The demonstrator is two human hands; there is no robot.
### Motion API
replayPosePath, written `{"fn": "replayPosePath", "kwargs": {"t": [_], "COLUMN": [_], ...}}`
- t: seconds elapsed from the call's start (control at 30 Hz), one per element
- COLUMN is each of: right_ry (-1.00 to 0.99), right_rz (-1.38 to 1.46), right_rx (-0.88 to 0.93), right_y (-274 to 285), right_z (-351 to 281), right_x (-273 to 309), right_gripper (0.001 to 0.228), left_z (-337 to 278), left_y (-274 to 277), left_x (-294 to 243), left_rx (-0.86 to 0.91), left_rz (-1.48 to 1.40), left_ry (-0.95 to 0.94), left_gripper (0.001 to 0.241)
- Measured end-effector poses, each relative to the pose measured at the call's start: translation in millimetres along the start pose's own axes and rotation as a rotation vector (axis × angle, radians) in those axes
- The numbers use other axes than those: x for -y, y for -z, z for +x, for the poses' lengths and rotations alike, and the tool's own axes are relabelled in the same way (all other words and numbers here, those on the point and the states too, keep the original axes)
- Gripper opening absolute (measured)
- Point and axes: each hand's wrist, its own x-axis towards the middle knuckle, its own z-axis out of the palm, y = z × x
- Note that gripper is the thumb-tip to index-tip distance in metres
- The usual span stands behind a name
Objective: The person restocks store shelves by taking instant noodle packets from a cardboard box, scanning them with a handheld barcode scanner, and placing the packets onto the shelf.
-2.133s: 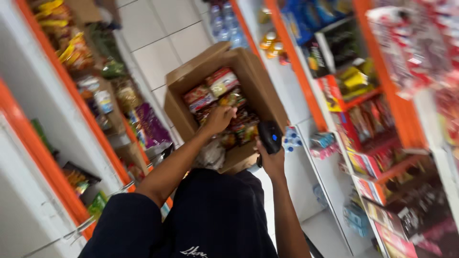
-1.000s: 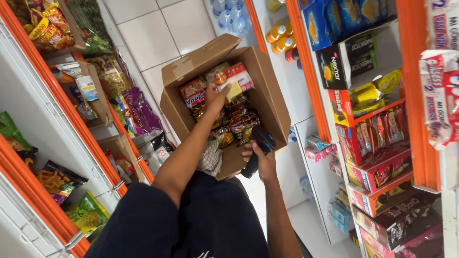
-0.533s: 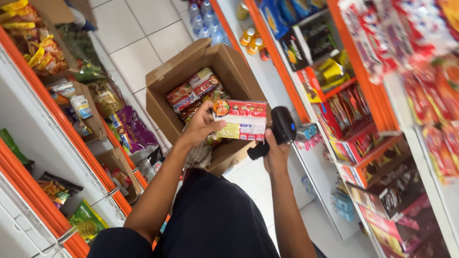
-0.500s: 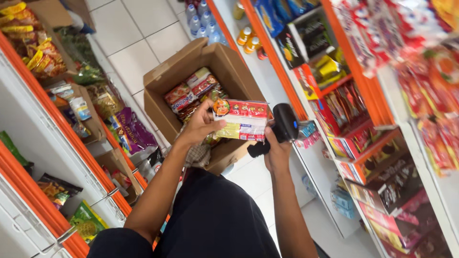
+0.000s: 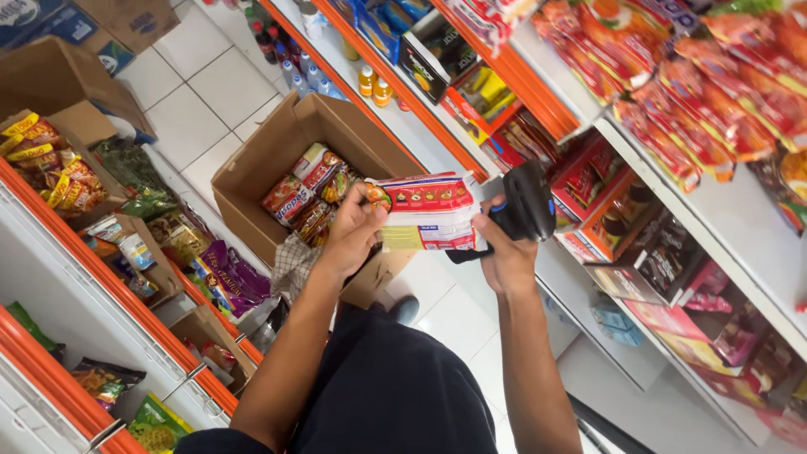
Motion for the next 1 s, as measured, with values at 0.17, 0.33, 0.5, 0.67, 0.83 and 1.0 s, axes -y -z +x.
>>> {"fn": "replayPosePath", "kwargs": {"t": [0.17,0.33,0.5,0.67,0.83,1.0], "right_ry": [0.004,0.047,0.161,0.058,0.108,0.186], "right_rz": [-0.04,-0.144,-0.086,-0.13,-0.17,-0.144], "right_rx": [0.052,0.053,-0.066,0.028,0.026,-0.038], "right_y": [21,26,33,53,60,70], "right_z": [-15,-27,-31,-49,-61,-70], "right_x": [27,48,58,83,84,86], "right_gripper": [0.046,0.045,0.04,0.049,0.049,0.046], "left_z": [-14,-21,-19,-9,-6,-12], "left_y": [-20,-47,-65,-91,-117,-133], "left_x": [10,12,19,18,13,16], "left_rx": [-0.012,0.098,0.089,-0.014,0.06,0.125], "left_rz": [0.062,0.098,0.183,0.164,0.114,0.046], "left_ry": [0.117,0.044,0.009,-0.073,-0.029,0.178], "left_gripper": [0.028,0.028,0.024,0.023,0.039,0.078]}}
